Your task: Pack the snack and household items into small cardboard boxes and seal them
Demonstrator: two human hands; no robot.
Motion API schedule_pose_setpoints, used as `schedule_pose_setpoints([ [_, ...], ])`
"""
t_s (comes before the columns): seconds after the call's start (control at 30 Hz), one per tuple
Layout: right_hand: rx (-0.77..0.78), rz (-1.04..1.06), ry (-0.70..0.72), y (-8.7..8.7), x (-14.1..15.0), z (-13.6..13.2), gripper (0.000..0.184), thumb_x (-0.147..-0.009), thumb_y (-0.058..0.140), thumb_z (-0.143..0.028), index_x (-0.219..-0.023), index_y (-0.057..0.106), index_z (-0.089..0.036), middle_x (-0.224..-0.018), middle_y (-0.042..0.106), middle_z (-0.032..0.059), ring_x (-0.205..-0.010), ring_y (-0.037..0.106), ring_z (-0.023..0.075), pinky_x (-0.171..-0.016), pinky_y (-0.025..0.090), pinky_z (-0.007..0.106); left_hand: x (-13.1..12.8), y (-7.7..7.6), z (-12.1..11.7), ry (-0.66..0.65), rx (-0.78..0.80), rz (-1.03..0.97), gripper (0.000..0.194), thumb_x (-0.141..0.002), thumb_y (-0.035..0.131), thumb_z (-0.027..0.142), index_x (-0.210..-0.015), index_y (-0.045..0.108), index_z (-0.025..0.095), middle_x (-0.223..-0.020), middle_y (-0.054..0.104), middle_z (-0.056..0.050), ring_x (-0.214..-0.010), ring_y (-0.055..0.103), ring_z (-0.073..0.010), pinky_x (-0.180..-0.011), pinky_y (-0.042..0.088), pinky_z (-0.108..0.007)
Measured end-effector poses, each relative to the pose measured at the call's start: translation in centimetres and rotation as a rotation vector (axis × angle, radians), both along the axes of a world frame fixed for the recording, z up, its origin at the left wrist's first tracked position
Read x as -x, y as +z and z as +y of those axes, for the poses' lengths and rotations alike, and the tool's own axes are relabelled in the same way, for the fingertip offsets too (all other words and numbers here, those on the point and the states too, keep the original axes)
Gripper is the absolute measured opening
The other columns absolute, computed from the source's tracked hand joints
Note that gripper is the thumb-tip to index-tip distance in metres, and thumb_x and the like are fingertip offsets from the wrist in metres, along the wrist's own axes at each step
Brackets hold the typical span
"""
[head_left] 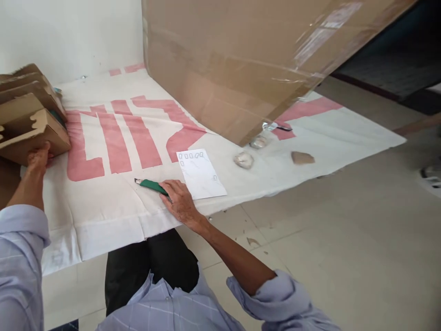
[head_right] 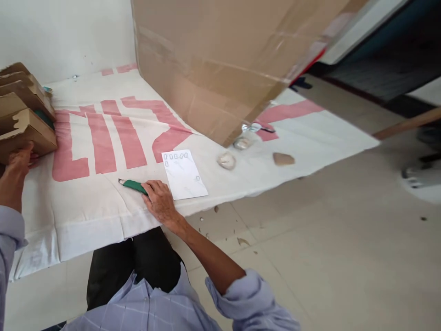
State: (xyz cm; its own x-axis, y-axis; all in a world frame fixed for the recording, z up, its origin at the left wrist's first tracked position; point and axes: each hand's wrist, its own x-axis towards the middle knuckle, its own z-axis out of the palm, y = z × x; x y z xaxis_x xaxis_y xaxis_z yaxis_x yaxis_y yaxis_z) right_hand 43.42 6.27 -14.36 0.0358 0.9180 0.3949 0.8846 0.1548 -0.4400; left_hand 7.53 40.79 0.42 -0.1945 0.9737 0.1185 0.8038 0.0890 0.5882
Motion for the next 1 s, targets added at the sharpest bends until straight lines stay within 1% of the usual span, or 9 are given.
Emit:
schedule_pose_setpoints([
  [0.1,0.008,0.009,-0.001,0.2,0.0,0.0,0.036,-0.108,0.056,-0.023,-0.141,0.07,-0.02,-0.134,0.073,0.0154,-0.122,0.064,0.0335,-0.104,0.054,0.05,-0.9,0.3,1.0,0.106,0.161,-0.117,0.032,-0.118,0.043,0.029,-0.135,0.057,0.006,-0.1,0.066,-0.005,-0.068,0.056,-0.0104,-0.087,0.067,-0.048],
  [0.23,0.019,0.018,0.0,0.4,0.0,0.1,0.036,-0.108,0.055,-0.021,-0.141,0.07,-0.02,-0.135,0.072,0.0154,-0.123,0.064,0.0332,-0.102,0.054,0.049,-1.4,0.3,0.7,0.078,0.197,-0.21,0.039,-0.114,0.053,0.019,-0.153,0.047,0.013,-0.107,0.061,0.0,-0.071,0.055,-0.0078,-0.088,0.064,-0.038],
  [0.33,0.029,0.029,-0.003,0.4,0.0,0.2,0.036,-0.107,0.055,-0.02,-0.141,0.07,-0.021,-0.133,0.072,0.0149,-0.12,0.064,0.0328,-0.101,0.054,0.048,-1.3,0.2,-0.5,0.018,0.183,-0.232,0.052,-0.107,0.067,0.014,-0.155,0.049,0.016,-0.111,0.062,0.0,-0.074,0.054,-0.0072,-0.086,0.061,-0.032],
  [0.4,0.031,0.036,-0.006,0.5,0.0,0.3,0.036,-0.106,0.056,-0.019,-0.14,0.07,-0.02,-0.132,0.072,0.0149,-0.119,0.064,0.0327,-0.101,0.053,0.047,-1.3,0.1,-1.6,-0.007,0.163,-0.231,0.06,-0.101,0.077,0.018,-0.155,0.051,0.013,-0.114,0.064,-0.003,-0.075,0.053,-0.0081,-0.08,0.058,-0.029],
  [0.5,0.042,0.038,-0.017,0.7,0.2,0.4,0.036,-0.105,0.059,-0.019,-0.139,0.07,-0.019,-0.131,0.072,0.015,-0.12,0.062,0.0331,-0.102,0.052,0.047,-1.5,-0.1,-3.9,-0.081,0.134,-0.244,0.073,-0.09,0.089,0.036,-0.15,0.057,0.011,-0.117,0.068,-0.007,-0.076,0.055,-0.0096,-0.069,0.054,-0.024],
  [0.7,0.069,0.021,-0.12,0.9,0.2,0.8,0.037,-0.1,0.061,-0.018,-0.136,0.071,-0.018,-0.124,0.071,0.0145,-0.117,0.06,0.0327,-0.101,0.049,0.045,-2.1,-1.1,-11.6,-0.325,0.143,-0.318,0.079,-0.064,0.098,0.055,-0.127,0.074,0.014,-0.088,0.073,-0.004,-0.077,0.065,-0.0183,-0.067,0.055,-0.029],
  [0.77,0.054,0.027,-0.142,0.7,-0.2,0.9,0.037,-0.098,0.061,-0.016,-0.133,0.072,-0.018,-0.122,0.071,0.0149,-0.116,0.06,0.0331,-0.099,0.05,0.045,-2.3,-1.7,-15.1,-0.403,0.121,-0.346,0.076,-0.061,0.096,0.06,-0.121,0.077,0.019,-0.098,0.077,-0.007,-0.086,0.071,-0.0234,-0.069,0.057,-0.031],
  [0.83,0.017,0.042,-0.143,0.3,-0.9,0.8,0.037,-0.095,0.06,-0.015,-0.13,0.073,-0.016,-0.119,0.072,0.0157,-0.114,0.061,0.0338,-0.099,0.051,0.047,-2.3,-2.5,-19.0,-0.548,0.074,-0.398,0.069,-0.068,0.09,0.064,-0.119,0.077,0.02,-0.118,0.078,-0.014,-0.099,0.073,-0.0291,-0.069,0.057,-0.034],
  [1.0,-0.095,0.1,-0.097,-1.9,-2.9,0.4,0.036,-0.092,0.058,-0.02,-0.124,0.075,-0.018,-0.112,0.074,0.0156,-0.109,0.063,0.0346,-0.101,0.053,0.049,-1.7,-5.7,-28.2,-0.523,0.008,-0.415,0.051,-0.079,0.086,0.056,-0.118,0.08,0.024,-0.138,0.073,-0.015,-0.107,0.076,-0.0296,-0.071,0.061,-0.035],
])
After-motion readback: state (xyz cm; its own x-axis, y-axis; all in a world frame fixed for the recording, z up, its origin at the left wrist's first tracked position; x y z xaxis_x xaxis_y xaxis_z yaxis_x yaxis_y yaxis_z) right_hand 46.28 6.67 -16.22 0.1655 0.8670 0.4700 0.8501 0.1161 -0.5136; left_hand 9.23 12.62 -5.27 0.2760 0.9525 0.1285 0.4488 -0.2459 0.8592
